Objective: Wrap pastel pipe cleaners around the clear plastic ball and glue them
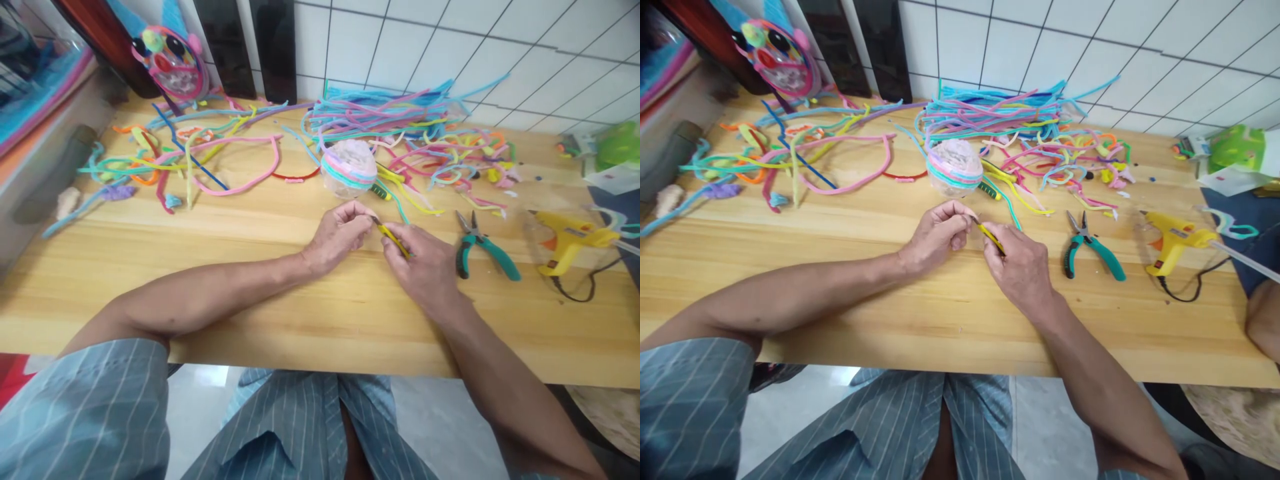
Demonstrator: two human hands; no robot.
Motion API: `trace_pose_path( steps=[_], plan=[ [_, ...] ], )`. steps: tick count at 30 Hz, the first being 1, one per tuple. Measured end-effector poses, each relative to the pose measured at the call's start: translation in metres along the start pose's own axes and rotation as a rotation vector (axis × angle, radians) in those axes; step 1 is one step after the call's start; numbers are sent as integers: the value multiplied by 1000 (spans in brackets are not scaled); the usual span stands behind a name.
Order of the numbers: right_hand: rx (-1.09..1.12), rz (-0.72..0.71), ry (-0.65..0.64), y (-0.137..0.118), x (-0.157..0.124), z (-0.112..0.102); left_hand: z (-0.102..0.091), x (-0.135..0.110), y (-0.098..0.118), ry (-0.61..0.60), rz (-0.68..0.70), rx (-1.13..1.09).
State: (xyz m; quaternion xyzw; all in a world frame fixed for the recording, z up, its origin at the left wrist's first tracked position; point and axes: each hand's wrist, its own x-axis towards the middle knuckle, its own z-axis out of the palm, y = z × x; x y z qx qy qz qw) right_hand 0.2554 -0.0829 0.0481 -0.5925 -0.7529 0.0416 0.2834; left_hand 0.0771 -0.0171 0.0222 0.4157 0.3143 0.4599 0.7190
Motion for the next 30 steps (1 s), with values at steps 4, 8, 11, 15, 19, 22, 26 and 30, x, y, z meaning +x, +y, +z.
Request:
trace_pose_path(
  steps=[4,8,11,15,19,22,26,30],
  plan=[
    [375,224,-76,-2,3,-1,0,-1,2,-14,-5,6],
    [663,368,-161,-3,8,-4,2,-2,7,-22,-20,19],
    [734,410,-170,-5,12,-8,3,-2,8,-35,-19,6],
    [763,481,-207,-8,14,-14,6,-2,11,-31,-33,-18],
    [752,506,-191,-10,13,-11,8,-2,12,0,-72,-8],
    [735,511,-143,-10,11,-7,7,-1,10,9,-82,-14],
    [781,535,-172,-10,11,-8,3,1,5,-43,-53,-20],
    [852,570,-216,-7,14,-12,0,4,1,-85,9,13]
  ],
)
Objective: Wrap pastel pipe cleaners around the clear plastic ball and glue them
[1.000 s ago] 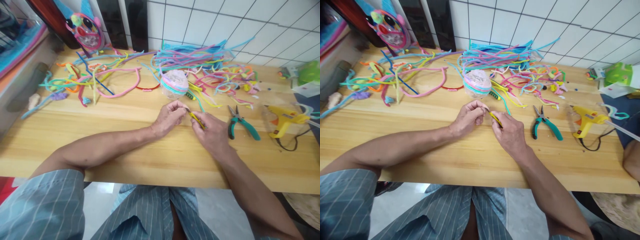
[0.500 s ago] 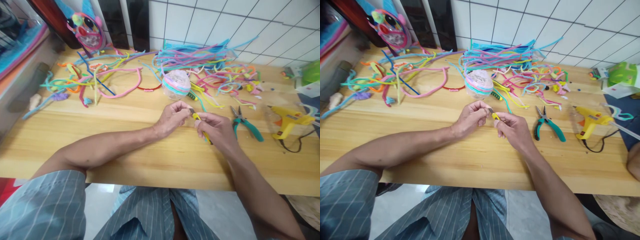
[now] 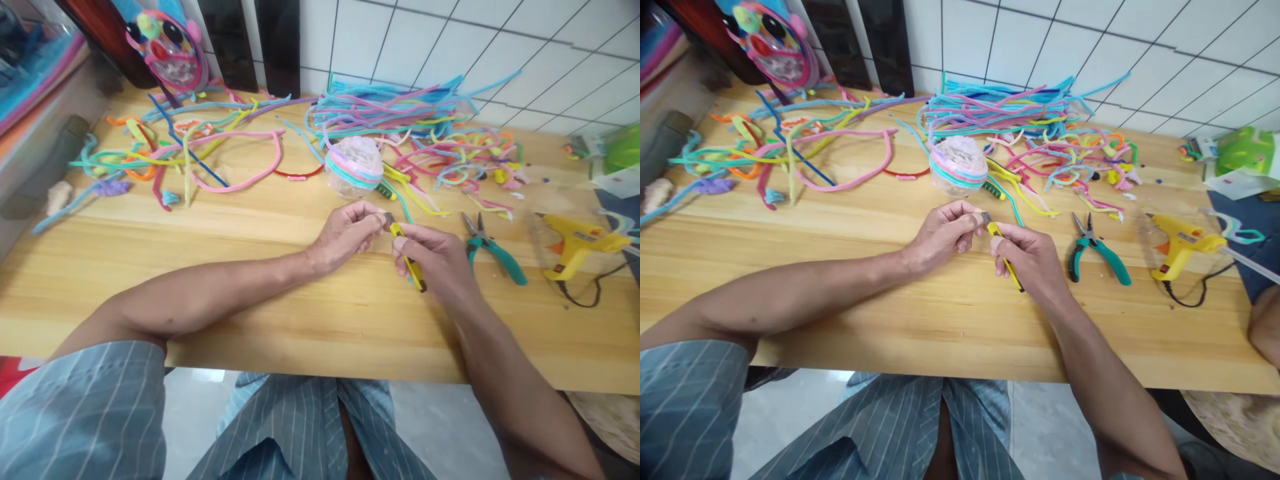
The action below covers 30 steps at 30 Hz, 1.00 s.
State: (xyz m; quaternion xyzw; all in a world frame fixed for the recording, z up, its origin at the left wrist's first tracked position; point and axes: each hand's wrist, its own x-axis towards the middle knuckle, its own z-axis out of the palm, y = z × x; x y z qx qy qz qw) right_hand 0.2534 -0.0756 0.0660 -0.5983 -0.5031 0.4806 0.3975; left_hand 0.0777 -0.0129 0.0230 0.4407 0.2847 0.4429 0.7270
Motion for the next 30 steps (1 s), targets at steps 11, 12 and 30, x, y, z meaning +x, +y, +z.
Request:
trace_pose_path(
  steps=[11,12,30],
  plan=[
    [30,42,-14,9,6,-4,-6,3,-7,-8,127,134],
    [21,38,-22,9,6,-4,-6,3,-7,-13,148,135],
    [0,69,-67,-2,1,-1,-7,1,-6,-34,229,256]
  ],
)
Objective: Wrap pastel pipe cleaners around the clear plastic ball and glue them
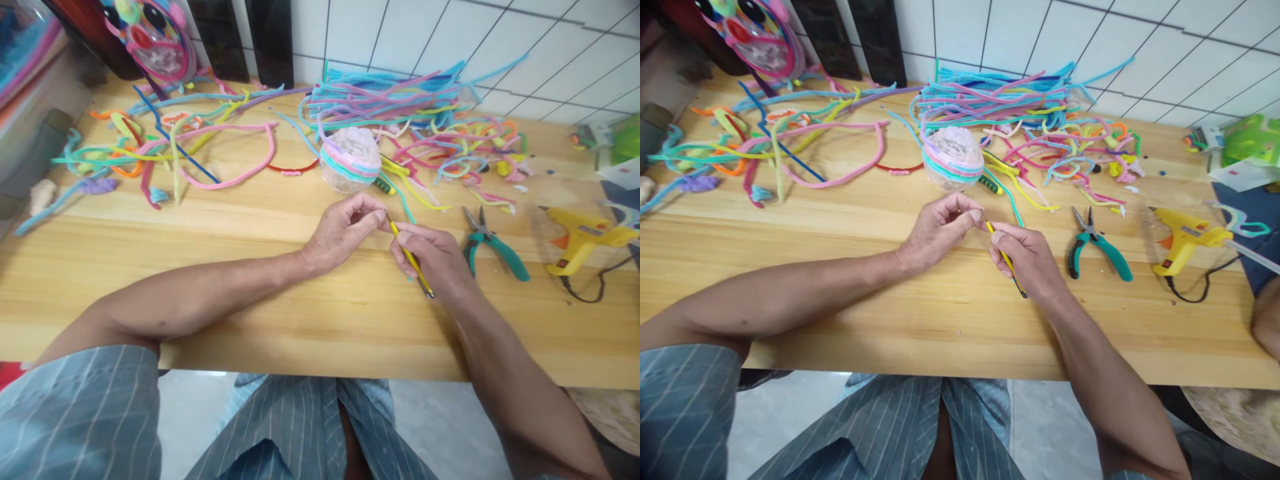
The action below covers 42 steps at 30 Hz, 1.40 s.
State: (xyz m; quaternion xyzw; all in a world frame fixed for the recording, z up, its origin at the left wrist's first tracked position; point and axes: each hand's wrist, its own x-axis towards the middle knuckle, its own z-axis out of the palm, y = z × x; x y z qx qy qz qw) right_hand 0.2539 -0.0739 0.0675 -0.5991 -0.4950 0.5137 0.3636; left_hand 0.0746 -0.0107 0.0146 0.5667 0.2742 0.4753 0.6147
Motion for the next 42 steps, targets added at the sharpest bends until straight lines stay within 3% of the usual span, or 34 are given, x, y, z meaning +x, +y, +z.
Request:
trace_pose_path(
  steps=[6,19,29,35,42],
  plan=[
    [-60,-21,31,5,-1,4,-3,2,1,-7,-41,-60],
    [48,8,-25,7,2,-3,-1,3,2,-22,-76,-106],
    [-117,-13,-9,-2,-3,2,0,5,4,31,-85,-93],
    [-43,-8,-26,-4,-1,-1,0,4,6,3,-136,-100],
    [-43,-21,-33,-2,0,0,-3,4,3,-19,-96,-87]
  ],
)
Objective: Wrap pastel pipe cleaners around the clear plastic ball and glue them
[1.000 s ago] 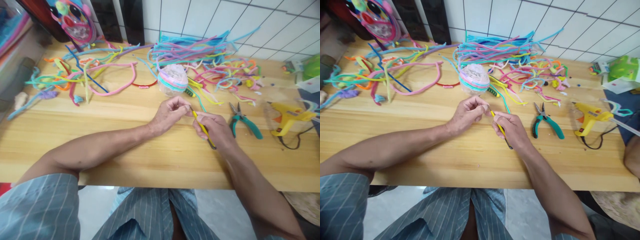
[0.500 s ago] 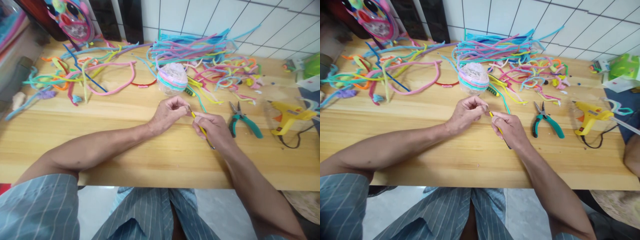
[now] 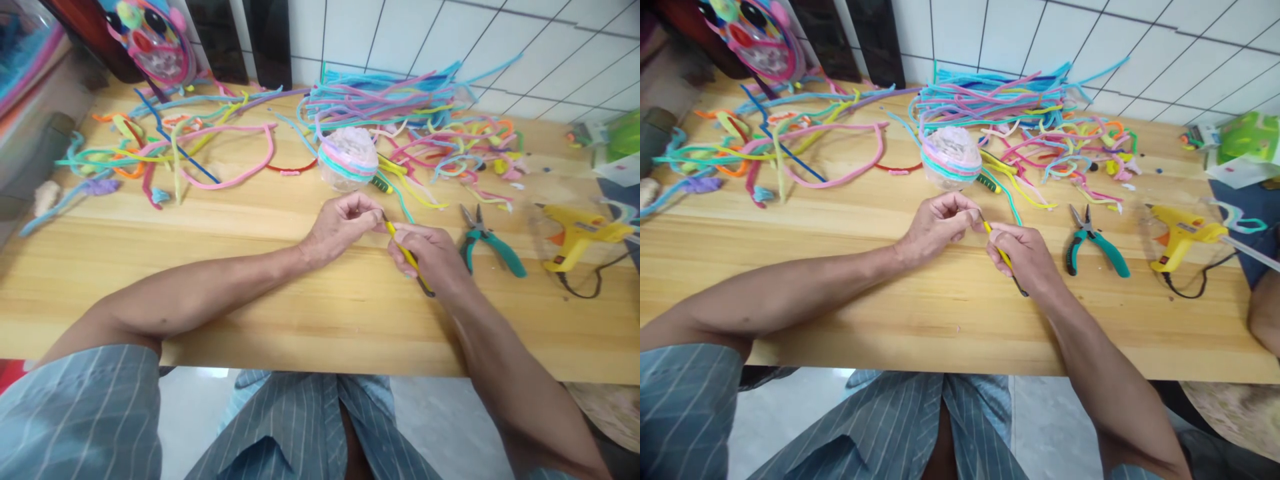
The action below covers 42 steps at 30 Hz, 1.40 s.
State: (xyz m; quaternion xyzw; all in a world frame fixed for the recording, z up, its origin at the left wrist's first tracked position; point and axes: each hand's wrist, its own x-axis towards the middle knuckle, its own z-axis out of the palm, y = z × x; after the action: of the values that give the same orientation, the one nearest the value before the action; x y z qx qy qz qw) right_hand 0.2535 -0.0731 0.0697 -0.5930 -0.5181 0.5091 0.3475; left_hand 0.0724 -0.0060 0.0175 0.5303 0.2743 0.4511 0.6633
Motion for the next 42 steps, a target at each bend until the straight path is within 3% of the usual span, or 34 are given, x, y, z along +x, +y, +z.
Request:
trace_pose_path(
  steps=[6,12,16,24,28,32,37,42],
  plan=[
    [-17,-29,15,9,1,1,3,1,1,31,-34,-50],
    [-25,0,9,0,-2,5,10,1,4,116,-199,-124],
    [-38,7,79,0,-3,9,11,1,4,158,-262,-200],
    [34,33,131,-3,-1,3,8,3,0,149,-224,-98],
    [36,-30,195,-8,2,-5,0,5,-3,137,-45,220],
    [9,-92,277,-18,0,-22,-7,1,-2,86,149,800],
    [-86,-194,366,-38,-18,-51,-2,-3,10,-73,-24,1339],
    [-95,-197,441,-36,-34,-70,7,3,20,-150,-163,1575]
  ],
)
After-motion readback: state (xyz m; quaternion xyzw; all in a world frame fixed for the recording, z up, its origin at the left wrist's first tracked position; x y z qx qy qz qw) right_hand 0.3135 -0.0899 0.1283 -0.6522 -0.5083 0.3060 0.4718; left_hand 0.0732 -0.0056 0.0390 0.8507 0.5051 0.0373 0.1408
